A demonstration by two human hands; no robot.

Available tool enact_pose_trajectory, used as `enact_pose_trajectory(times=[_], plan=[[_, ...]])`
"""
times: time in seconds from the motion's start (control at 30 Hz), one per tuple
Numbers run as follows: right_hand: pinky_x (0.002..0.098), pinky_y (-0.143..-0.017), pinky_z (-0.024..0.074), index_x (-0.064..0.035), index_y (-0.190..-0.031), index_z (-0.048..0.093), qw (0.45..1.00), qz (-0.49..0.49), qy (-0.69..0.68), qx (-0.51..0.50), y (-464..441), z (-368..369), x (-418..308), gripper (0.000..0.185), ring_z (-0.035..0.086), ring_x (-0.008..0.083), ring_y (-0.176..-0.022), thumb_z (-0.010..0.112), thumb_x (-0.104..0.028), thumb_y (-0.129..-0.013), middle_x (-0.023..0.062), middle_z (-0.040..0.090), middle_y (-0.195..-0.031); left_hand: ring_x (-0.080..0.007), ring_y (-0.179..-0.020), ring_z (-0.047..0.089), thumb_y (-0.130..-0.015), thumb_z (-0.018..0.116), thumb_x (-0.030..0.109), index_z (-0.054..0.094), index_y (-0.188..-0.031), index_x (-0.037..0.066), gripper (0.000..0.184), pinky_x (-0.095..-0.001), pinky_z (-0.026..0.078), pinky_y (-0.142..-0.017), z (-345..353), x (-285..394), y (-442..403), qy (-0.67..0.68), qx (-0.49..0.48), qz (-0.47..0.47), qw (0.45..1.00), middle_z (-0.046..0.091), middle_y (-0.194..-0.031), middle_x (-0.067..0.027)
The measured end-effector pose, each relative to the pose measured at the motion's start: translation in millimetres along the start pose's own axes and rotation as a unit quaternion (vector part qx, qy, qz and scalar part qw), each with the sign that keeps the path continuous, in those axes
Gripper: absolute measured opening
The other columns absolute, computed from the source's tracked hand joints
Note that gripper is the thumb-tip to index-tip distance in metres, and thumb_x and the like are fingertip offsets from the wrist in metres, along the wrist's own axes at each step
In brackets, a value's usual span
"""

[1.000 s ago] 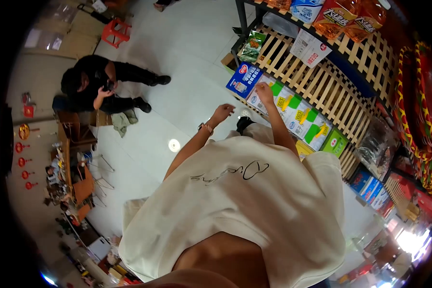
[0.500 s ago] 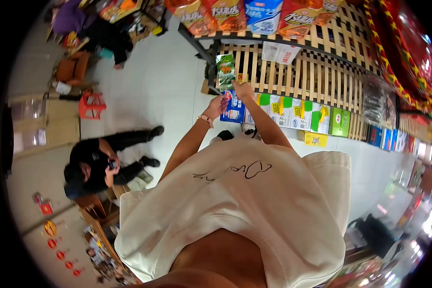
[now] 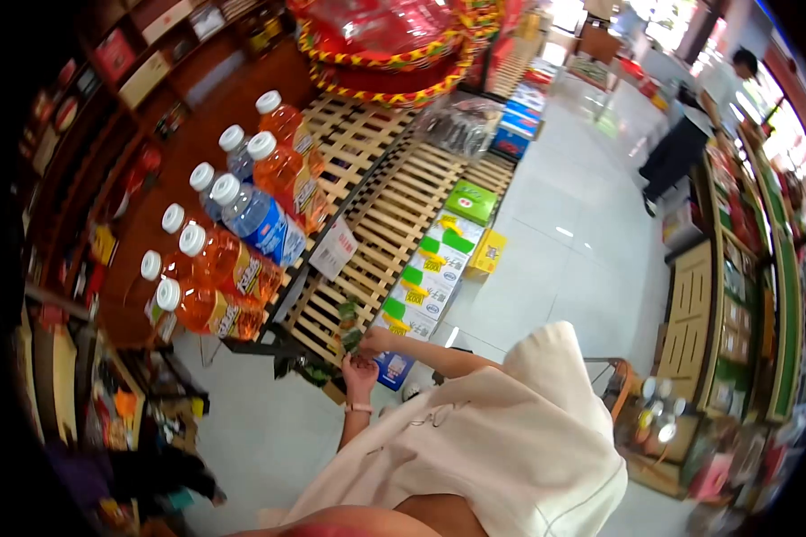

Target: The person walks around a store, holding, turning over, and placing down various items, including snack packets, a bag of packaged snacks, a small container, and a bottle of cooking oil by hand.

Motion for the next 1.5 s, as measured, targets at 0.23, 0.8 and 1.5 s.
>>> enact_pose_trajectory(times=[0.23,0.8,1.5], plan=[[0.0251,-0.06,0.0396,-0.0003,-0.074,0.056,0.986,0.003,-0.011,0.167,155,-53,-6,0.026,0.047,0.0105,-0.066,0.051,-0.026,-0.076,0.0004,0.051,-0.067,-0.0139,-0.064,0.053,-0.08,0.054,0.022,0.057,-0.083,0.01,0.012,-0.0275,0.041,-0.057,43,-101,62,-0.167,-0.134,-0.259,0.942,0.059,-0.072,-0.0023],[0.0212,-0.068,0.0375,-0.0027,-0.08,0.055,0.812,-0.258,-0.291,0.436,450,-172,-140,0.009,0.047,0.0088,-0.072,0.052,-0.011,-0.081,0.0008,0.051,-0.074,-0.0088,-0.078,0.056,-0.084,0.052,0.023,0.049,-0.104,0.004,0.028,-0.0224,0.046,-0.064,286,-259,155,-0.538,-0.367,-0.085,0.754,0.057,-0.092,-0.0028],[0.0275,-0.06,0.0346,-0.0038,-0.069,0.059,0.732,-0.67,-0.116,-0.041,690,-226,-331,0.021,0.041,0.0163,-0.066,0.053,-0.022,-0.077,0.0073,0.049,-0.075,-0.0088,-0.083,0.05,-0.084,0.052,0.025,0.049,-0.107,0.002,0.033,-0.0237,0.042,-0.072,367,-490,169,-0.602,-0.478,-0.082,0.634,0.055,-0.095,-0.0023]])
Point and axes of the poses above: each hand's wrist, its own y-axis away from the middle knuckle, its own z-axis out of the palm, x = y × z, the point moved 9 cm from there along -y, towards the middle knuckle
